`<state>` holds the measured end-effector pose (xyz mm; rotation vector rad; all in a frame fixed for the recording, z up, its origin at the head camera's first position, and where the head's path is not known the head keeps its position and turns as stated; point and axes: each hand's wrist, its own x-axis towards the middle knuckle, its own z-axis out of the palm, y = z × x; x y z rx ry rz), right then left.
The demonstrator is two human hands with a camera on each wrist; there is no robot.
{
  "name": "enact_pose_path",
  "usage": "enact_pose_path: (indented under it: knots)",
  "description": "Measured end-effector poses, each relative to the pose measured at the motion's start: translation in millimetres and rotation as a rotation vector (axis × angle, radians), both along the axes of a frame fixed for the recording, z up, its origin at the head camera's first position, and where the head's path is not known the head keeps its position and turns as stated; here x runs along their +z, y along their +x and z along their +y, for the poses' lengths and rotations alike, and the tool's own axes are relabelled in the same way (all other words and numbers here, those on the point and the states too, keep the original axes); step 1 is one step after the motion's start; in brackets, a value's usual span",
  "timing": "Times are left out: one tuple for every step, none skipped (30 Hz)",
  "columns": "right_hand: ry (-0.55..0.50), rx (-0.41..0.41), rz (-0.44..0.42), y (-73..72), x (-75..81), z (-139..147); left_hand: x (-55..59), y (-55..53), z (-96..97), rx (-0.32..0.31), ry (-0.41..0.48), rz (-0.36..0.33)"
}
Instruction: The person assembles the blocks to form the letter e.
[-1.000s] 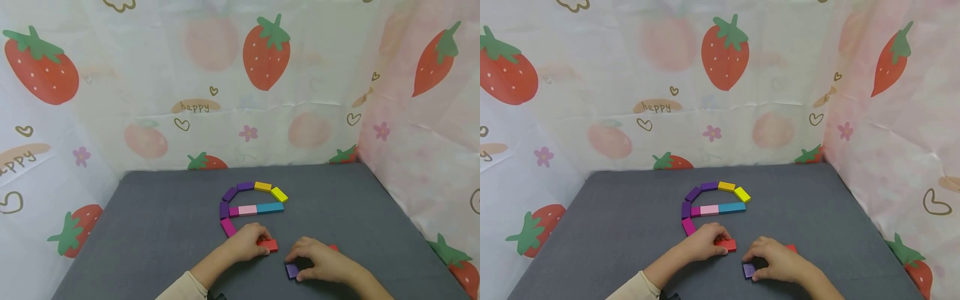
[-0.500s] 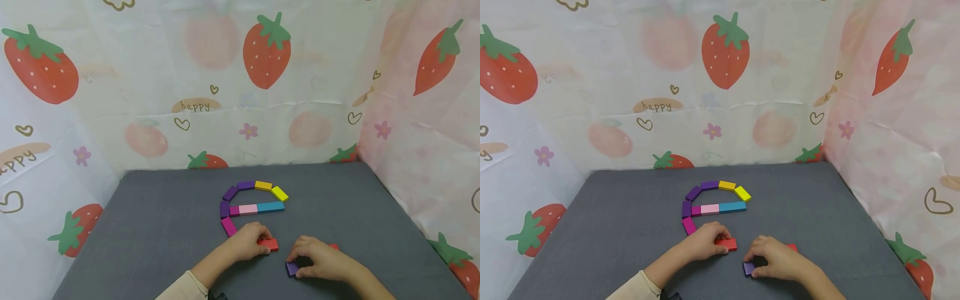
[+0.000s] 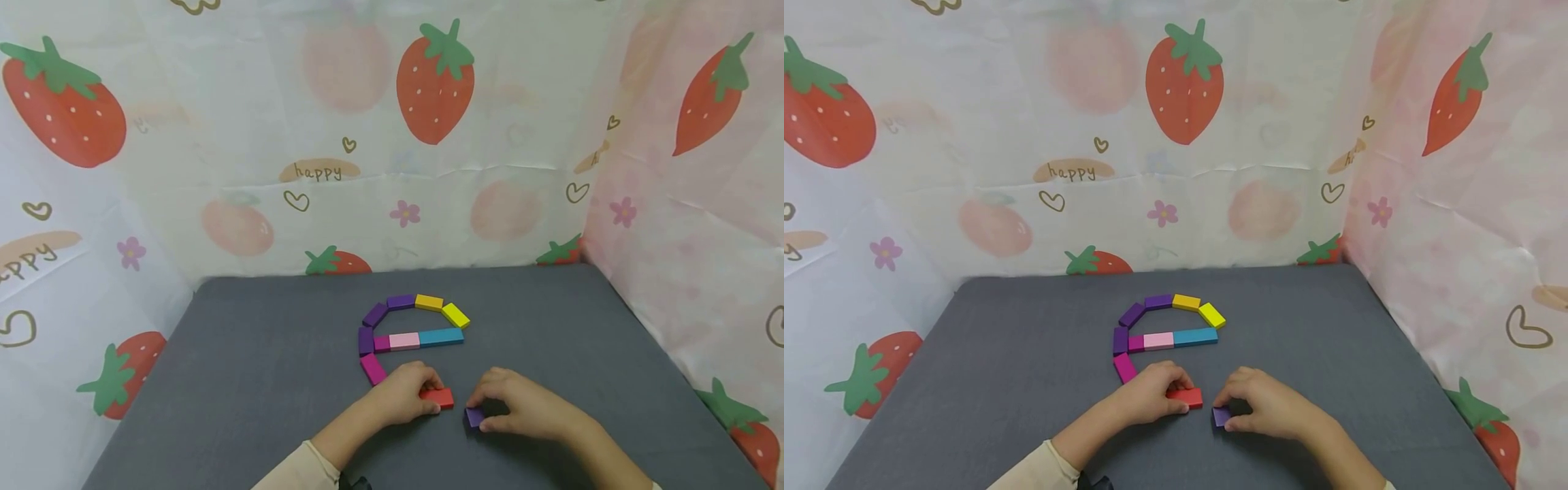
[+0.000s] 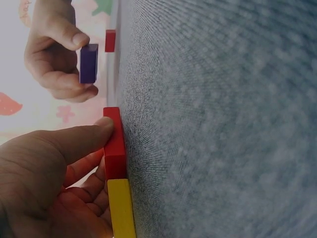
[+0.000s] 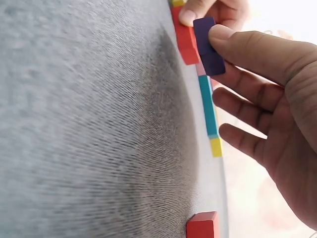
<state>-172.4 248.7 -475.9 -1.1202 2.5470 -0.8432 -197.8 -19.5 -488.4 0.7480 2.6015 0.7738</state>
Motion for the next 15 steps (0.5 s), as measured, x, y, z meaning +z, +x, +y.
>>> enact_pose_path:
  knots:
    - [0.003,-0.002,-0.002,-2.0,0.6,-0.2,0.2,0.0,0.0,0.000,-0.001,0.002]
    - [0.010,-0.004,-0.004,-3.8,1.0,-0.3,0.4,-0.2,0.0,0.000,-0.004,0.006]
    - [0.015,-0.005,-0.005,-5.7,1.3,-0.7,0.5,-0.3,-0.1,0.001,-0.006,0.008]
    - [0.021,-0.008,-0.007,-7.6,1.5,-1.1,0.7,-0.3,-0.1,0.001,-0.007,0.009]
    - [0.028,-0.012,-0.010,-9.4,1.6,-1.6,0.8,-0.4,-0.1,0.001,-0.007,0.009]
    - [0.038,-0.016,-0.010,-11.0,1.5,-2.3,1.0,-0.4,-0.2,0.001,-0.006,0.007]
    - [0.047,-0.020,-0.011,-12.6,1.3,-3.1,1.1,-0.4,-0.4,0.000,-0.005,0.005]
    - [0.055,-0.024,-0.012,-14.1,1.1,-4.0,1.1,-0.4,-0.5,0.000,-0.002,0.002]
    - [0.062,-0.029,-0.013,-15.7,0.6,-5.1,1.0,-0.4,-0.6,-0.001,0.001,-0.001]
    - [0.068,-0.036,-0.016,-17.1,0.2,-6.1,0.8,-0.3,-0.8,-0.002,0.003,-0.002]
    - [0.075,-0.041,-0.014,-18.6,-0.6,-7.1,0.6,-0.4,-0.9,-0.004,0.006,-0.001]
    - [0.079,-0.044,-0.012,-20.2,-1.3,-8.3,0.3,-0.3,-1.0,-0.005,0.008,-0.001]
    - [0.082,-0.047,-0.011,-21.8,-2.0,-9.4,-0.1,-0.2,-1.0,-0.007,0.009,0.002]
    - [0.085,-0.051,-0.010,-23.2,-2.8,-10.5,-0.5,-0.2,-1.0,-0.008,0.010,0.005]
    - [0.087,-0.054,-0.006,-24.5,-3.5,-11.5,-0.8,0.0,-1.0,-0.007,0.011,0.007]
